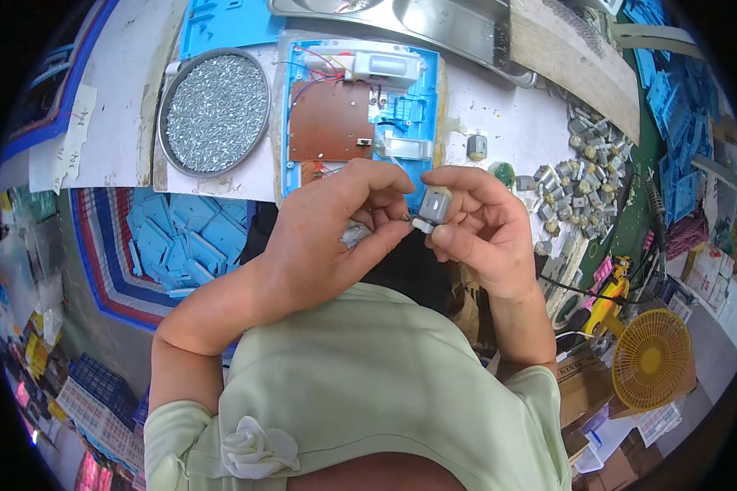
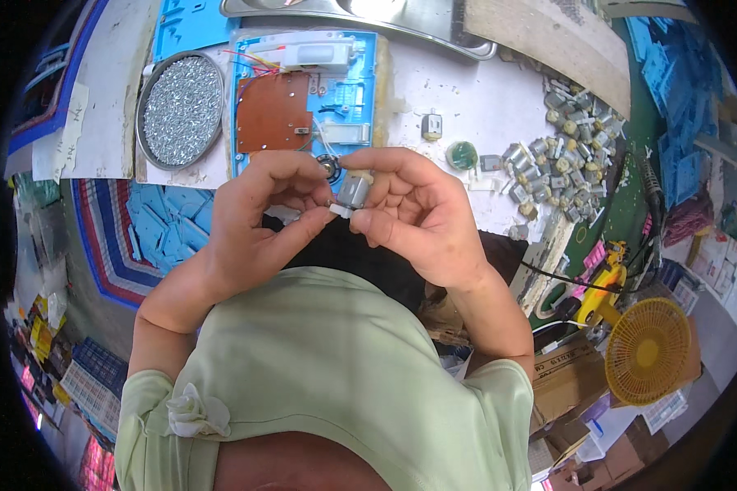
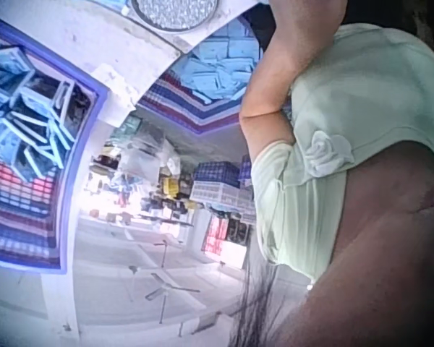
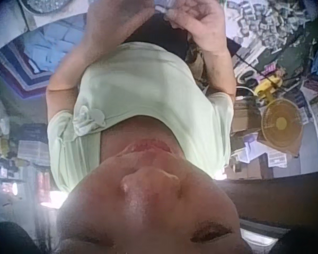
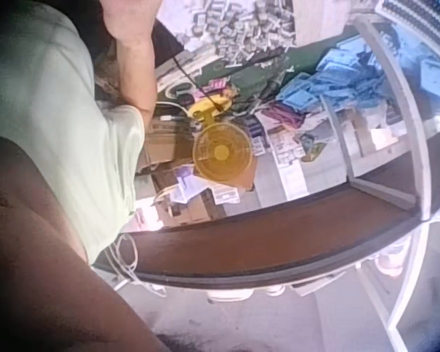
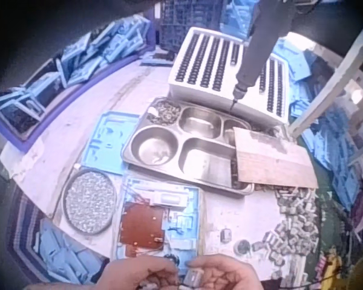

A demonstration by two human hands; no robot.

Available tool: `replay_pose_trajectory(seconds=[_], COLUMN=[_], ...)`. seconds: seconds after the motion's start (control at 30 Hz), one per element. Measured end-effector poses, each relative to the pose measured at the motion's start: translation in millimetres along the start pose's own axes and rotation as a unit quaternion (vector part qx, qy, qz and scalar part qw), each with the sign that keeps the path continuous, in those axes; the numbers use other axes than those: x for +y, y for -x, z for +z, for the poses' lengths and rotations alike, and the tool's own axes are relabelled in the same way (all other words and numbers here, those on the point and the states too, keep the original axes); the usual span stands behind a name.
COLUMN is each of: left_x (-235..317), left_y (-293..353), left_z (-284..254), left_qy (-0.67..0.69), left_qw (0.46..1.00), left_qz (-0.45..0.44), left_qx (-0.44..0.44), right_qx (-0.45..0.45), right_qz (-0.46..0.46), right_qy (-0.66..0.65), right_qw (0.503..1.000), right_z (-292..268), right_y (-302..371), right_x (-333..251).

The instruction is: Assembling and soldering components into a small blue plastic electronic device.

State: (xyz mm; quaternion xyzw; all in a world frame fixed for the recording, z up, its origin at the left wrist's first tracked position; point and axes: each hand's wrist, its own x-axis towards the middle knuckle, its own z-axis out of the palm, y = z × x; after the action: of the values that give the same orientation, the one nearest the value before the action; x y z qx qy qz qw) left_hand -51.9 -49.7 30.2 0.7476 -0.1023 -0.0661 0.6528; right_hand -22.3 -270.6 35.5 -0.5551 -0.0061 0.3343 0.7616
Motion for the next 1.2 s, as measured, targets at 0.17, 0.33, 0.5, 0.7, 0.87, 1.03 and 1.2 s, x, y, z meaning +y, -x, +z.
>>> replay_pose_trajectory(seconds=[0.17,0.33,0.5,0.7,0.87,1.03,1.2], left_x=[1.7,-4.0,-11.3,-24.2,-15.9,-16.7,-17.6], left_y=[4.4,6.5,6.9,4.7,4.0,3.5,4.1], left_z=[-5.7,-5.2,-7.8,-5.5,-15.6,-18.5,-17.8], left_qy=[-0.002,0.032,-0.089,-0.156,-0.079,-0.059,-0.096], left_qw=[1.0,0.999,0.991,0.953,0.982,0.989,0.978], left_qz=[-0.02,-0.01,0.104,0.251,0.162,0.134,0.175], left_qx=[-0.022,-0.017,0.003,0.072,0.056,0.034,0.065], right_qx=[-0.014,0.003,0.009,-0.014,-0.02,-0.032,-0.03], right_qz=[0.026,-0.037,-0.278,-0.198,-0.345,-0.422,-0.454], right_qy=[0.031,0.129,0.41,0.397,0.413,0.44,0.47], right_qw=[0.999,0.991,0.869,0.896,0.843,0.792,0.756], right_z=[-0.2,5.3,7.8,6.8,12.7,15.4,12.7], right_y=[-5.7,-4.6,-10.9,-13.6,-17.7,-22.0,-20.3], right_x=[-1.8,-0.6,-1.6,-20.5,-17.5,-12.5,-6.6])
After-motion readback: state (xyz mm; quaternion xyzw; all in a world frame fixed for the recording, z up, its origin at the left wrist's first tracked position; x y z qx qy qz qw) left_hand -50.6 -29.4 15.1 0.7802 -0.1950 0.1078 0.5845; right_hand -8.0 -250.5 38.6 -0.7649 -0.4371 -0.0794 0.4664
